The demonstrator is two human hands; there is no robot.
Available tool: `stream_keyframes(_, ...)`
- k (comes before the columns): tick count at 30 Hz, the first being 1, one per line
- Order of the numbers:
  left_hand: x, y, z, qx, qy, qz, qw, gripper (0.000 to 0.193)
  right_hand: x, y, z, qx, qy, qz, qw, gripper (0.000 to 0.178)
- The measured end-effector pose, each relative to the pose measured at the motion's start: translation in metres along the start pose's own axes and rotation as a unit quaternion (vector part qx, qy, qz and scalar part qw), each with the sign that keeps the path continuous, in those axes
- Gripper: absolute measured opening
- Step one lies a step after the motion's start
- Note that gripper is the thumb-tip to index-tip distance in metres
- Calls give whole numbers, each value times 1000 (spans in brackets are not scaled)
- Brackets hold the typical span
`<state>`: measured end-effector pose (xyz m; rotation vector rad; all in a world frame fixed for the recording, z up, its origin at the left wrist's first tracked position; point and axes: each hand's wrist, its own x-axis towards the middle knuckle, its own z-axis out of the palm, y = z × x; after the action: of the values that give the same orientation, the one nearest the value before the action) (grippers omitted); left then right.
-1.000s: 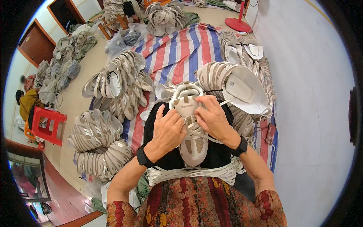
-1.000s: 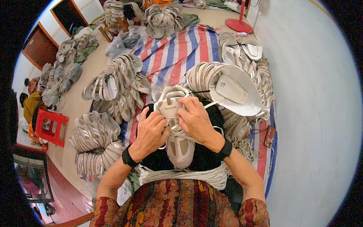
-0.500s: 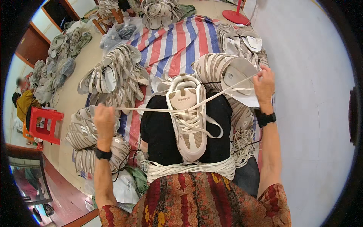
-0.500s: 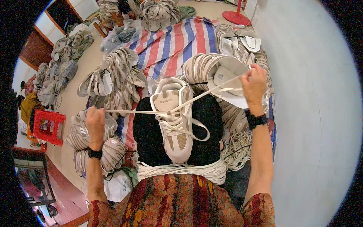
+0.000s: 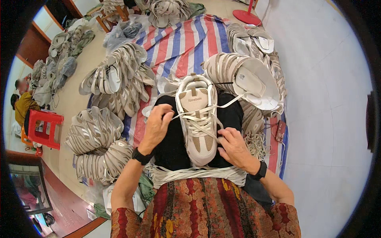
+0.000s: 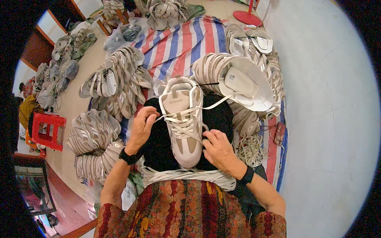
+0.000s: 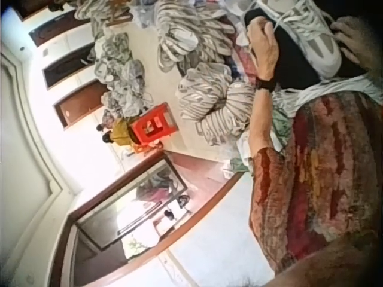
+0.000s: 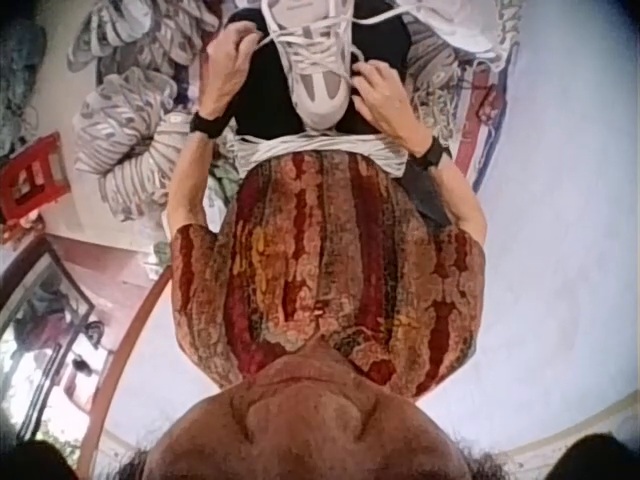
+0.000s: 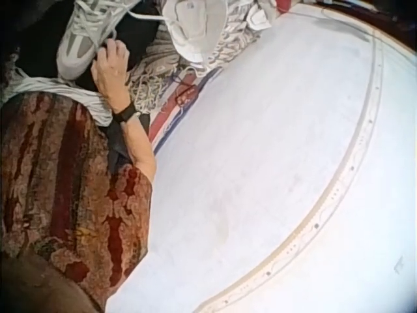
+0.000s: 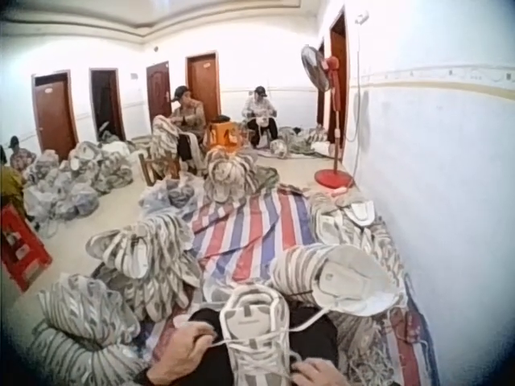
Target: The recorder is lacing a white and tan athletic shoe while sitting on the floor surrounded by many shoe components.
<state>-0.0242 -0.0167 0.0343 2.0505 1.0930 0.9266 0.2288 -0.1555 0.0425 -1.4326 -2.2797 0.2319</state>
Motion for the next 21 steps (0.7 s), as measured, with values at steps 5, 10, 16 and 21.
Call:
stream_keyframes(5, 3, 11, 5, -141, -63, -78, 985, 13, 2, 3, -21, 216, -6, 4, 976, 17)
stream_keyframes(10, 6, 18, 3, -302, -82, -133, 941, 11, 19, 23, -60, 531, 54, 130, 836, 11)
stream_keyframes(16, 7, 21, -7, -510, -63, -203, 834, 13, 27, 43, -52, 536, 90, 148, 826, 17)
stream_keyframes(21, 12, 24, -9, -566, -43, -207, 797, 13, 28, 45, -54, 519, 49, 111, 846, 15)
